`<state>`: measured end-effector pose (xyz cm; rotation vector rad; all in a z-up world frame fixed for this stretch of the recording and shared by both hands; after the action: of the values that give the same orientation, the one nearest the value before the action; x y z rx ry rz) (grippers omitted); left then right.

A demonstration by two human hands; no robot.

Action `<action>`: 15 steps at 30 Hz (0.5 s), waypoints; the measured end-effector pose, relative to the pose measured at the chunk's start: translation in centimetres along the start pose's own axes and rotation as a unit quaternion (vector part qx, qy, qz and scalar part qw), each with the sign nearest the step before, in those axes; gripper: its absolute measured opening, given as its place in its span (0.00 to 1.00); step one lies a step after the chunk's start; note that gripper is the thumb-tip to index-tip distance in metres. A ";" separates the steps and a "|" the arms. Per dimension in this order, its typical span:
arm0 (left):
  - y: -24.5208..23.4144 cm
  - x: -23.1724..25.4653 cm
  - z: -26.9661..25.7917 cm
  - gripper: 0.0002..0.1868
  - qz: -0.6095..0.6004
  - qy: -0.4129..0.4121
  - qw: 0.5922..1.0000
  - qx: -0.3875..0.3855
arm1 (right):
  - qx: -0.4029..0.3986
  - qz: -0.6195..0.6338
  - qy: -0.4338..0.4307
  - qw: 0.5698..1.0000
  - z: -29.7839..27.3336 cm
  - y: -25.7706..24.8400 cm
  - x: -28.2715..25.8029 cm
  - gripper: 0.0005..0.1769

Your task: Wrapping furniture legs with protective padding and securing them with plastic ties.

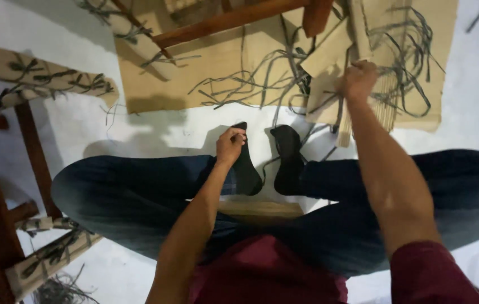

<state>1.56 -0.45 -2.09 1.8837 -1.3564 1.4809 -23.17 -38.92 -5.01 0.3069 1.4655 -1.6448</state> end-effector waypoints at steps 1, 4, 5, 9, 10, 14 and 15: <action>0.0 0.1 0.0 0.07 0.005 0.000 1.000 -0.002 | -0.001 0.043 0.030 0.999 1.0 0.2 1.3 0.07; 0.1 -0.5 -0.1 0.07 -0.004 -0.002 1.000 0.002 | -0.048 0.179 0.185 0.965 3.1 1.8 7.1 0.10; 0.1 -0.4 -0.1 0.07 -0.004 -0.002 1.000 0.009 | -0.053 0.182 0.182 0.965 3.5 1.7 6.5 0.10; -0.4 0.5 -0.5 0.07 0.003 -0.011 1.000 0.012 | -0.083 0.193 0.228 0.951 3.4 2.2 6.3 0.13; -0.2 0.9 -0.6 0.07 0.008 -0.018 1.000 0.009 | -0.058 0.126 0.196 0.971 3.4 2.0 6.7 0.15; 0.6 -0.6 -0.1 0.06 -0.001 -0.011 1.000 0.011 | 0.098 -0.100 0.021 0.990 3.1 -3.4 -7.7 0.10; 0.6 -0.8 0.1 0.06 -0.006 -0.005 1.000 0.016 | 0.116 -0.097 -0.009 0.988 3.2 -4.7 -12.0 0.09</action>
<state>1.06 -0.43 -3.00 1.9181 -1.3312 1.4988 -18.53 -36.92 7.23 0.2845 1.3252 -1.9765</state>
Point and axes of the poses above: each hand's wrist, its own z-axis towards the middle knuckle, its own y-axis out of the palm, x = y × z, the point moved 2 cm from there along z, towards the middle knuckle, and after that the axes turned 8 degrees about -x, right-handed, at the moved point
